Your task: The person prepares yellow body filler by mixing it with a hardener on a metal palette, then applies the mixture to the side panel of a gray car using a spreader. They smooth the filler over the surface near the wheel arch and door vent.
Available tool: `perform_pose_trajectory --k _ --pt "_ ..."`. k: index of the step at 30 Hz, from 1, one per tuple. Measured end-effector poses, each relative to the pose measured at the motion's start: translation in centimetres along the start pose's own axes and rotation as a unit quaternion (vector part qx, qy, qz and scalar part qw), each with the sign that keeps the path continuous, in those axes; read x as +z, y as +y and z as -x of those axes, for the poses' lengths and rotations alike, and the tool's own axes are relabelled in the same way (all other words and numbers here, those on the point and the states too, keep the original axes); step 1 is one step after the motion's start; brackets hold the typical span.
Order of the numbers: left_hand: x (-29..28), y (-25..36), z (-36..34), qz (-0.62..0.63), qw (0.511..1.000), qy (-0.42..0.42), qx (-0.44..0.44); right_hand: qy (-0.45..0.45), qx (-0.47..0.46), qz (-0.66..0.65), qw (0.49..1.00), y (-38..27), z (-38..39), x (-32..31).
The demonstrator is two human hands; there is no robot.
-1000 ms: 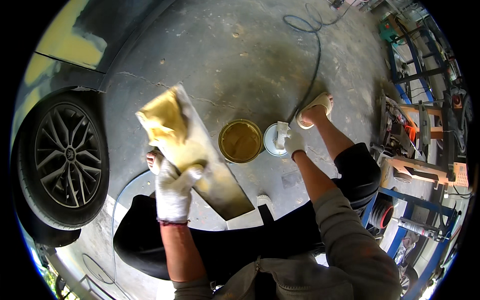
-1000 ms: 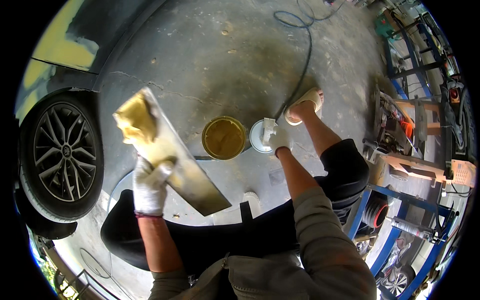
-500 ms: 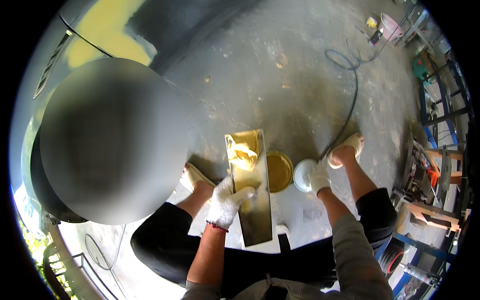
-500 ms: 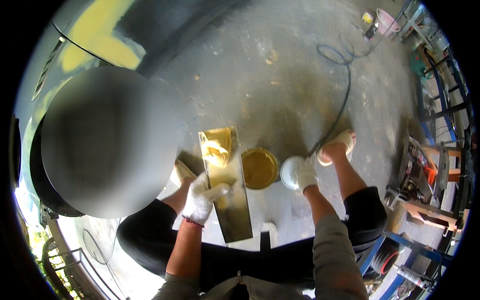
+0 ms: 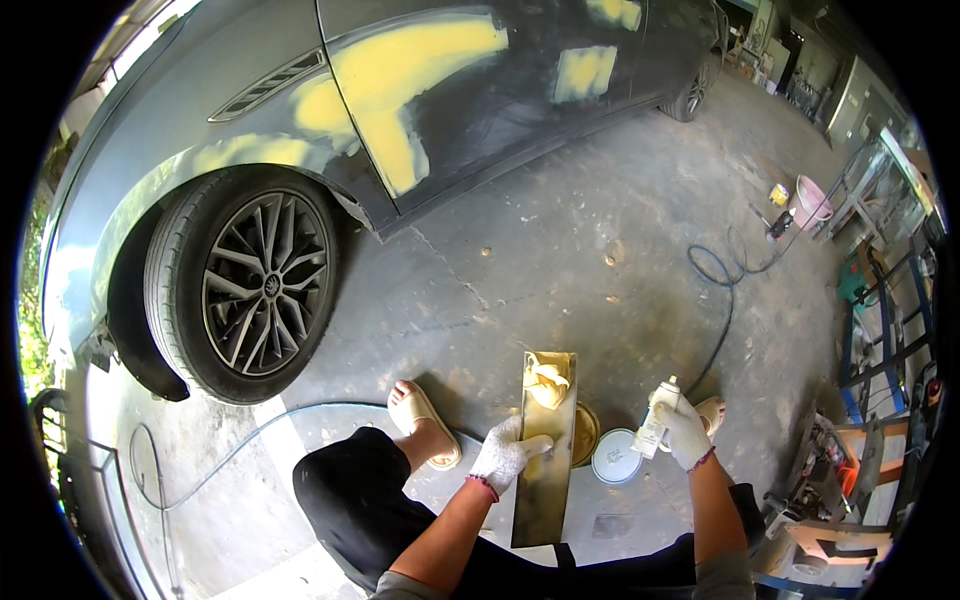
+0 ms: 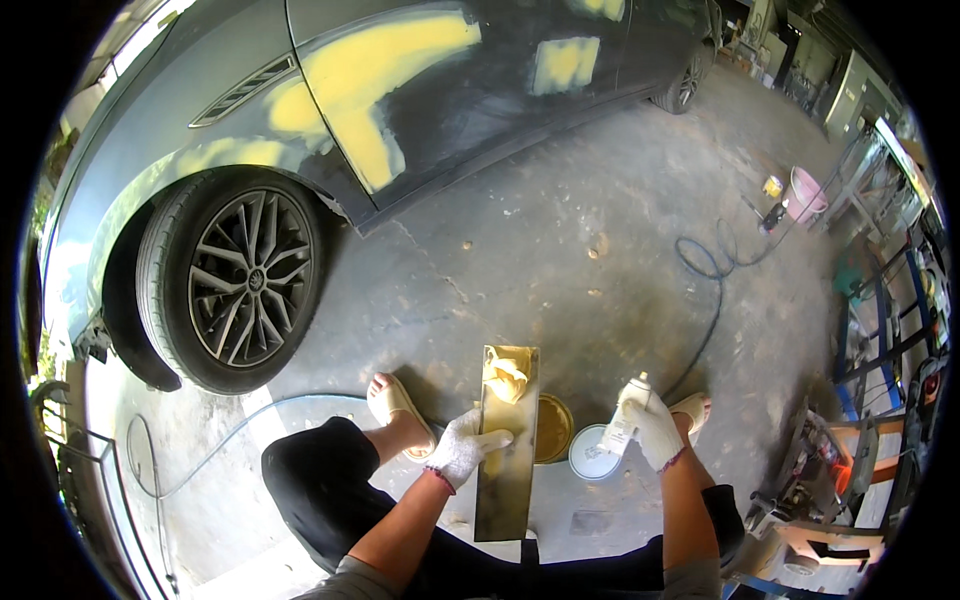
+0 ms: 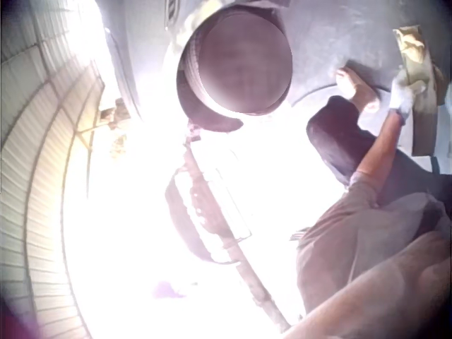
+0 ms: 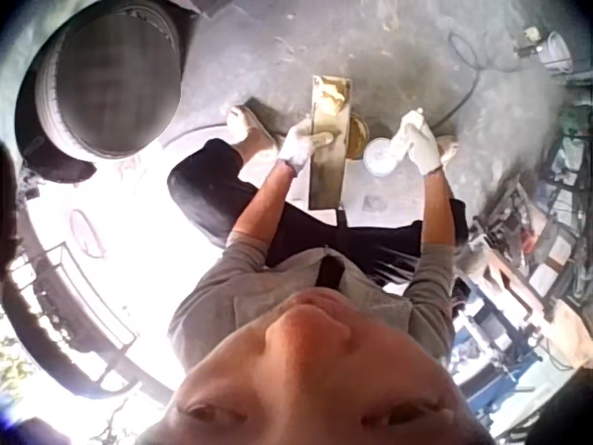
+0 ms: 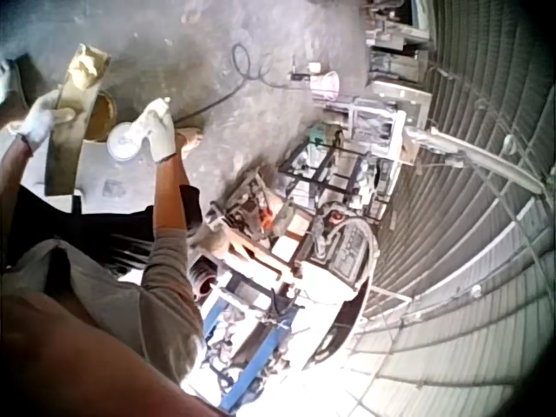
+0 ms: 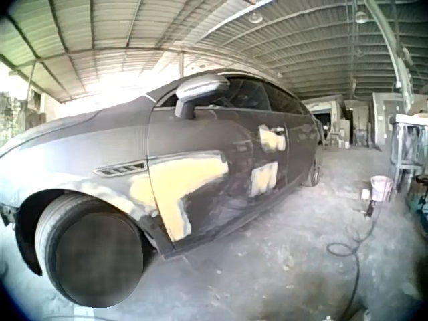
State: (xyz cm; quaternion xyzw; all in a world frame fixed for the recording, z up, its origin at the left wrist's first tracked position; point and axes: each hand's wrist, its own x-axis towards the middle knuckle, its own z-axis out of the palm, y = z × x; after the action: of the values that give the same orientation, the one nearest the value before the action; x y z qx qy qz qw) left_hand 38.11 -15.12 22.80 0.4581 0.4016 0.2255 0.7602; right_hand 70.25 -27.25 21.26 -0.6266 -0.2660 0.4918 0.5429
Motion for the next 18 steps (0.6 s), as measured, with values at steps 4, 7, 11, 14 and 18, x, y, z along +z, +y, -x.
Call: perform_pose_trajectory --k 4,7,11,14,18 --pt "0.8 0.9 1.0 0.014 1.0 -0.006 -0.01 -0.071 -0.027 -0.034 0.997 -3.5 3.5 3.9" --pt "0.6 0.0 0.9 0.021 0.999 -0.014 -0.02 -0.11 0.012 -0.078 0.991 -4.6 4.6 6.3" --pt "0.5 -0.5 0.7 0.013 0.999 -0.03 -0.017 -0.173 0.069 -0.088 0.979 -4.0 5.3 6.5" --pt "0.6 -0.6 0.6 0.03 0.999 -0.031 -0.017 -0.163 0.089 -0.076 0.98 -2.6 4.6 6.0" --pt "0.8 0.0 0.8 0.015 0.999 -0.043 -0.023 -0.18 0.08 -0.133 0.971 -4.1 3.6 6.3"
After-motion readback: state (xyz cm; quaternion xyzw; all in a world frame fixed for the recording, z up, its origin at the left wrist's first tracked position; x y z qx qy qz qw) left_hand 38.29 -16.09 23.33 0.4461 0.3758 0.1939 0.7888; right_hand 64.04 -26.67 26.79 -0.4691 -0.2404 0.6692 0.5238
